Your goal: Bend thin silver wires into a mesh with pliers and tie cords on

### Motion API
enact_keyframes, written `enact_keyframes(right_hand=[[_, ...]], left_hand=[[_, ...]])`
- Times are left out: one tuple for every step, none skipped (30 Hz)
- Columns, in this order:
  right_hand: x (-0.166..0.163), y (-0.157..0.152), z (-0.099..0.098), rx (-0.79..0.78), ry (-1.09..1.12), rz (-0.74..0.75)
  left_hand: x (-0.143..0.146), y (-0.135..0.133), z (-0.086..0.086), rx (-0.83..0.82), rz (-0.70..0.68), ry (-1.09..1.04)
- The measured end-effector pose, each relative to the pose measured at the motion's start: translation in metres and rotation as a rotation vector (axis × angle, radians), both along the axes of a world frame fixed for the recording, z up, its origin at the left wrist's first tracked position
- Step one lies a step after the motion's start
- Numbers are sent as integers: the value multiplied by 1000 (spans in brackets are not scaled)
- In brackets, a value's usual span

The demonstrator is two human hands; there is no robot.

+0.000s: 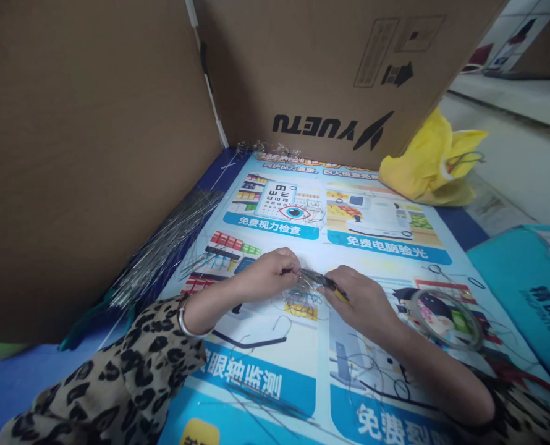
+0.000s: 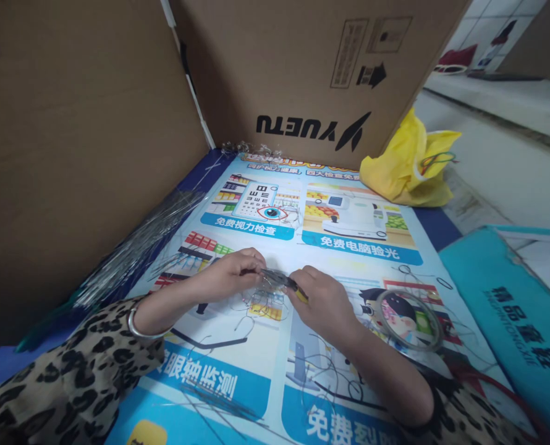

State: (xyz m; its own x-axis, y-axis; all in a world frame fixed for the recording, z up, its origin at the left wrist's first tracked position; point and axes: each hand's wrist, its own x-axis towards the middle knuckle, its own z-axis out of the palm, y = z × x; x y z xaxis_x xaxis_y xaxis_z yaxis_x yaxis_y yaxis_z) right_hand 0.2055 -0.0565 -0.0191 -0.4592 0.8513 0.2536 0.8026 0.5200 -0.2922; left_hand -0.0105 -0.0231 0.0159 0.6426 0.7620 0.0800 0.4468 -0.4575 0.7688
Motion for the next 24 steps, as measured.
enact_keyframes(right_hand=[[0,0,0,11,-5,4],[1,1,1,23,-14,8],[1,1,2,38,-29,19],[2,1,4,53,-53,35],[2,2,7,71,-87,53],[2,2,10,93,-131,69],[2,3,14,120,-182,79],[2,3,17,151,-238,84],[2,3,21,185,-293,81],[2,3,25,216,-347,73],[2,2,28,249,-396,67],[2,2,32,281,-439,62],[2,1,34,312,-475,59],[1,-1,37,341,-506,58],[1,-2,39,366,-532,59],[1,-3,41,385,-554,61],[0,-4,43,399,-572,62],[0,-6,44,407,-589,64],[-1,-6,46,411,-602,65],[-2,-7,47,413,-613,64],[-3,-8,49,414,-623,62],[-4,-8,50,415,-629,60],[-5,-8,51,418,-633,58],[-6,-8,52,423,-633,56]], left_hand=[[0,0,0,4,2,4],[0,0,0,8,6,9],[0,0,0,10,9,15],[0,0,0,14,10,21],[0,0,0,20,10,27],[0,0,0,26,9,34],[-1,0,-1,32,8,41],[-1,0,-2,40,7,48],[-1,0,-2,48,7,52],[-1,1,-3,57,9,54],[-1,1,-4,65,11,55],[-1,1,-4,70,10,56],[-1,1,-4,72,11,58],[0,1,-4,70,14,59],[0,1,-4,65,18,59],[0,2,-4,61,23,55],[0,2,-4,59,27,48],[0,2,-4,59,32,40],[0,2,-5,60,37,33],[1,2,-5,62,43,27],[1,2,-6,65,50,23],[1,2,-6,67,57,19],[1,2,-7,67,65,15],[1,3,-7,65,73,11]])
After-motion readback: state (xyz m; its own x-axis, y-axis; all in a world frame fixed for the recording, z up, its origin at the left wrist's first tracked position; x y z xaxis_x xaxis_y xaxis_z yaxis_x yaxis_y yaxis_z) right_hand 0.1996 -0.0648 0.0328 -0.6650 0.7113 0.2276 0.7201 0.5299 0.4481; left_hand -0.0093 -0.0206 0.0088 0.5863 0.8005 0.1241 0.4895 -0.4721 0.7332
